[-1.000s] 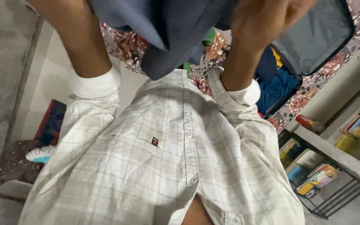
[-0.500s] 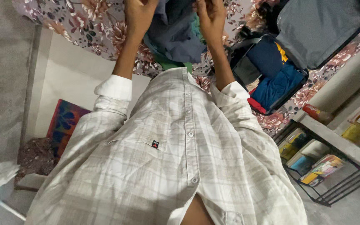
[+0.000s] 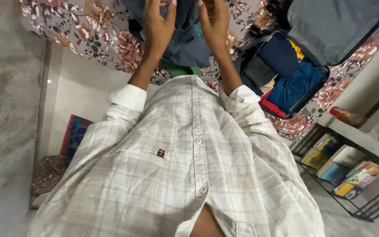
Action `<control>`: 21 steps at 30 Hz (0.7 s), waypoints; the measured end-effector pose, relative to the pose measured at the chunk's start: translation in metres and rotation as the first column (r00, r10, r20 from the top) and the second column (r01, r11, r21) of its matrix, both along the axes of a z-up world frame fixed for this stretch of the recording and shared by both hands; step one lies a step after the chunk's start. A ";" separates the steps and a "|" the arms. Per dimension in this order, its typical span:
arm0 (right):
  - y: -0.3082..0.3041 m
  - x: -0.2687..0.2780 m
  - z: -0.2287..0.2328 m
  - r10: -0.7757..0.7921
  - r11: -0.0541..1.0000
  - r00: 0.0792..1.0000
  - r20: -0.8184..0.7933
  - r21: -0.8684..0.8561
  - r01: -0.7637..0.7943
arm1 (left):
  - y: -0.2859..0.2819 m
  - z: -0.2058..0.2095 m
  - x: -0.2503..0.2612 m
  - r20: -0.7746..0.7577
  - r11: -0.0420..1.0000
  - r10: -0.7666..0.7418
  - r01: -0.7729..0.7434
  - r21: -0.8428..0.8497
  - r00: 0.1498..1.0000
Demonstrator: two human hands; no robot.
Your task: The person packs various items of clothing into a suitcase by hand, folding and arranging shirts, trousers, and a beanie.
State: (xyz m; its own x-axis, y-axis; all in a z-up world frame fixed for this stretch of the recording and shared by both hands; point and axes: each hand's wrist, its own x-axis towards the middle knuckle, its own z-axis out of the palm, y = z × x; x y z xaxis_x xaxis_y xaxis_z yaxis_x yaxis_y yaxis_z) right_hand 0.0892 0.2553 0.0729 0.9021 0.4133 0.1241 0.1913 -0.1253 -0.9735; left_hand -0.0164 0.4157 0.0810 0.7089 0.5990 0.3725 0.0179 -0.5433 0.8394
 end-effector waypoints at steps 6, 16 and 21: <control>-0.036 -0.029 0.052 0.050 0.994 0.984 0.171 0.088 -0.066 | -0.060 0.058 -0.002 0.124 0.976 -0.195 0.205 -0.070 0.973; -0.138 -0.082 0.065 -0.074 0.992 0.996 0.049 0.105 0.068 | -0.169 0.065 -0.020 0.053 0.932 -0.341 0.345 -0.115 0.939; -0.209 -0.098 0.049 -0.082 0.996 0.993 0.089 0.050 0.078 | -0.234 0.055 -0.034 0.056 0.901 -0.403 0.407 -0.153 0.913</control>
